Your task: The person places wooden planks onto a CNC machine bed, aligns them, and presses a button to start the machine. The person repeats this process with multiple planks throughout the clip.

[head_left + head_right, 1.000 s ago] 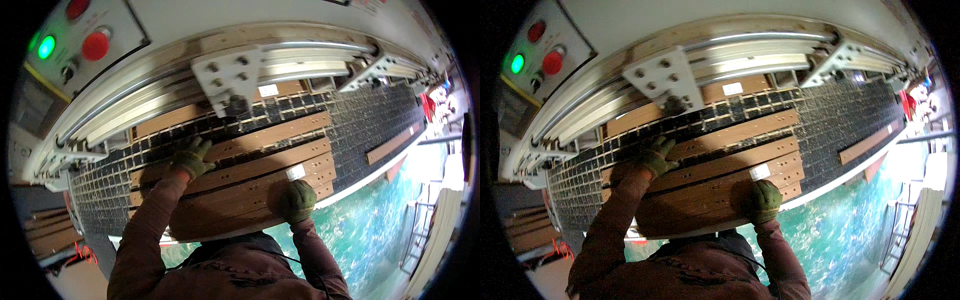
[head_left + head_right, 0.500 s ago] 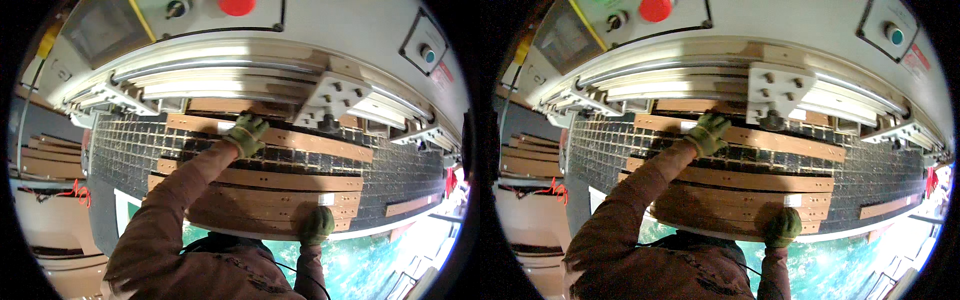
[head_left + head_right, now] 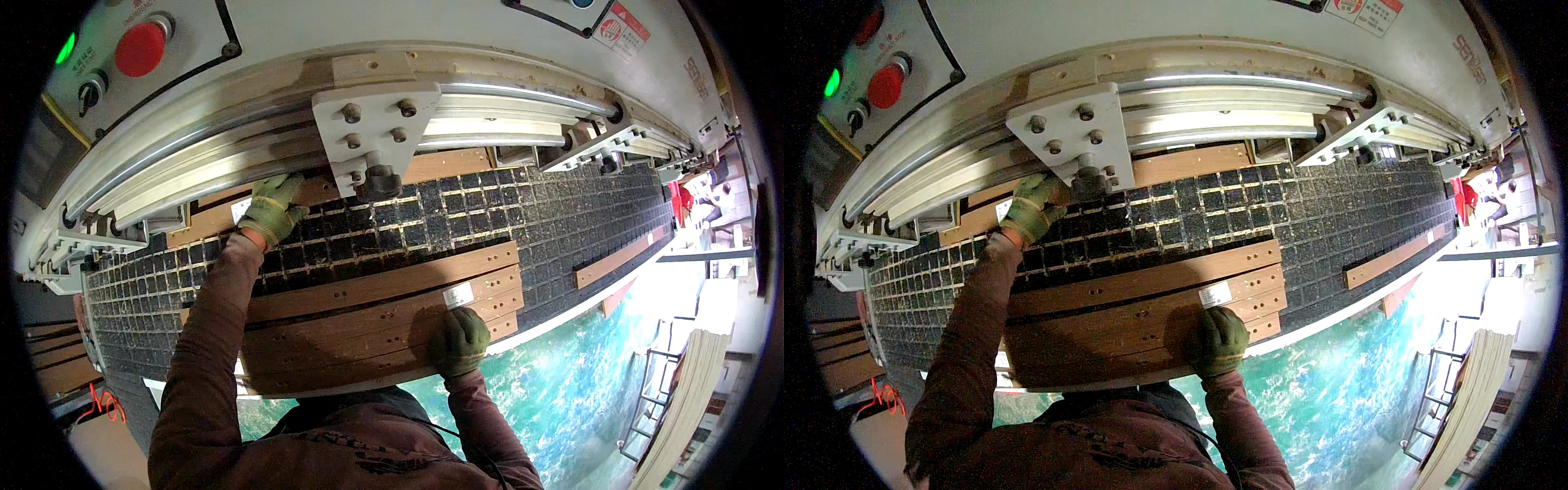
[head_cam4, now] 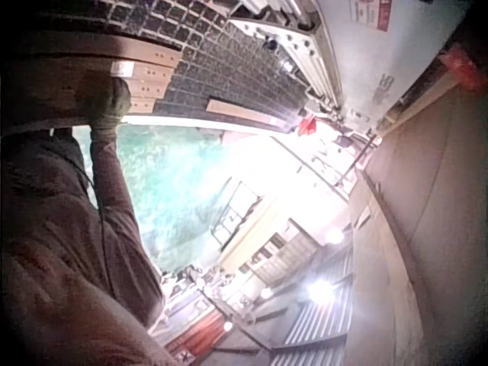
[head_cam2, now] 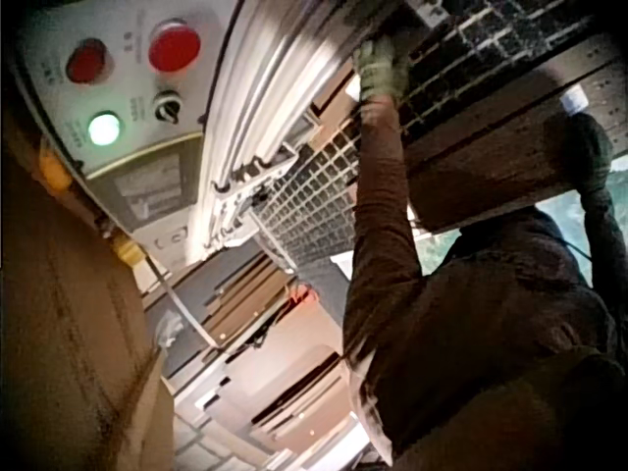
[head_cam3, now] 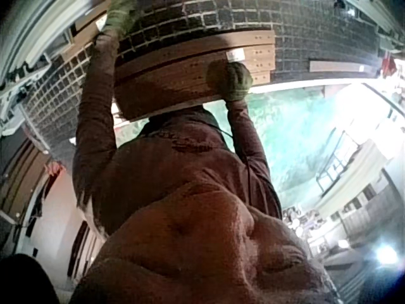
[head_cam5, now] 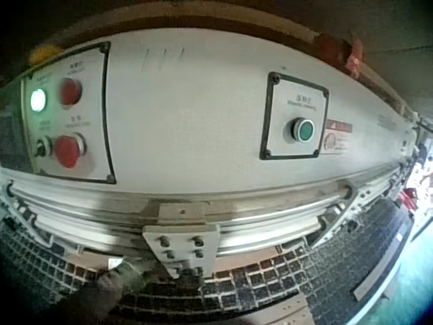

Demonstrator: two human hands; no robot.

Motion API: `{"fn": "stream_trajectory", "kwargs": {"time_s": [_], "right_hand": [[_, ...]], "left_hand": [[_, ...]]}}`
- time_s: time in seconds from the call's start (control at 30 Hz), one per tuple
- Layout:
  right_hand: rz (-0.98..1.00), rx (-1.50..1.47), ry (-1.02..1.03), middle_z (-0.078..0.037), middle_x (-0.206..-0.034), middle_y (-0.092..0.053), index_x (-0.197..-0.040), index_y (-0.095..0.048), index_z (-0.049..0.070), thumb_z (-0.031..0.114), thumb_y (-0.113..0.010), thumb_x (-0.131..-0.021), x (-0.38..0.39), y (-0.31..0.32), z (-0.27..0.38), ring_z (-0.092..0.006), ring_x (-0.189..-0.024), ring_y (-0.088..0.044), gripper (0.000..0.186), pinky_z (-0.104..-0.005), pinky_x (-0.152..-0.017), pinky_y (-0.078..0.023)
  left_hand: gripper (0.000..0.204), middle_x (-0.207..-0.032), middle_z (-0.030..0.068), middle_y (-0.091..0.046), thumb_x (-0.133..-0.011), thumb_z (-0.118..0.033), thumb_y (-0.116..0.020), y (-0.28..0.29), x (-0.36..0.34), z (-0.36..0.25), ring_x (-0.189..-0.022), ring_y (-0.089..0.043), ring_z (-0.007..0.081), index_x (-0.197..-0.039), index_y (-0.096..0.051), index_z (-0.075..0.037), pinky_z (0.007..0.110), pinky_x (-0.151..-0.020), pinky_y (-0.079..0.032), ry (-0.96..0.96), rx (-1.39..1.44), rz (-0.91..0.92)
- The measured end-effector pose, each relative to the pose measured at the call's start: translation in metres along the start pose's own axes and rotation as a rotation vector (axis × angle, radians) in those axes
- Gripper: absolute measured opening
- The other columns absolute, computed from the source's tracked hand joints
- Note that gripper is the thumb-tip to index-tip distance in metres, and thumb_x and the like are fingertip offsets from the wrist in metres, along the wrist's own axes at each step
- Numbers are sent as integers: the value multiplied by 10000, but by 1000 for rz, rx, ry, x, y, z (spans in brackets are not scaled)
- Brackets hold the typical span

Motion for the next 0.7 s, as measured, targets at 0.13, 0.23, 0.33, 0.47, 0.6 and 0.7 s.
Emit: {"fn": "stream_trajectory", "kwargs": {"time_s": [0.13, 0.23, 0.33, 0.47, 0.6, 0.7], "right_hand": [[13, -22, -10, -175, -1125, -695, -1145, -684, 56, 274, -727, -883, 0, -2, 0, -429, -1052, -687, 344, -556, -890, -567], [-2, -5, 13, -177, -1113, -695, -1131, -682, 56, 282, -741, -871, -4, 0, 3, -429, -1033, -691, 350, -548, -868, -572], [40, -15, 14, -173, -1101, -696, -1119, -683, 60, 284, -751, -870, -8, -2, 2, -425, -1007, -695, 342, -537, -836, -578], [26, -40, 10, -176, -1108, -698, -1132, -679, 60, 293, -768, -867, -7, -5, 0, -431, -1003, -696, 365, -532, -827, -581], [97, 8, -11, -186, -1158, -703, -1212, -683, 58, 344, -752, -906, -3, -3, 4, -442, -1078, -683, 425, -559, -902, -562], [77, 71, -9, -193, -1220, -699, -1271, -682, 52, 413, -691, -973, 18, -13, 1, -441, -1165, -653, 469, -589, -985, -524]], "left_hand": [[648, -1333, 220, -695, -926, -508, -757, -7, -14, 23, -1209, -643, 470, -1426, -636, -114, 556, -1004, -525, 85, 42, 50], [665, -1354, 228, -694, -951, -590, -696, -12, -23, 39, -1170, -672, 462, -1444, -640, -148, 560, -980, -529, 197, -8, 147], [687, -1373, 221, -688, -958, -635, -679, -10, -25, 53, -1253, -639, 446, -1425, -650, -131, 549, -1017, -509, 230, 20, 162], [712, -1377, 228, -687, -977, -682, -612, -10, -28, 55, -1250, -626, 459, -1408, -668, -118, 561, -1063, -472, 222, -32, 151], [773, -1336, 216, -704, -970, -759, -545, -29, -30, 63, -1246, -627, 451, -1378, -688, -118, 570, -1076, -460, 236, 41, 170], [751, -1335, 188, -714, -977, -757, -531, -33, -28, 58, -1254, -636, 416, -1342, -707, -124, 542, -1088, -469, 335, 35, 251]]}}
Point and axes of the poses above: each hand's wrist, its own x-axis away from the middle knuckle, its own y-axis out of the back of the hand, z = x × y, the point moved 5 cm from there along -x, towards the middle knuckle
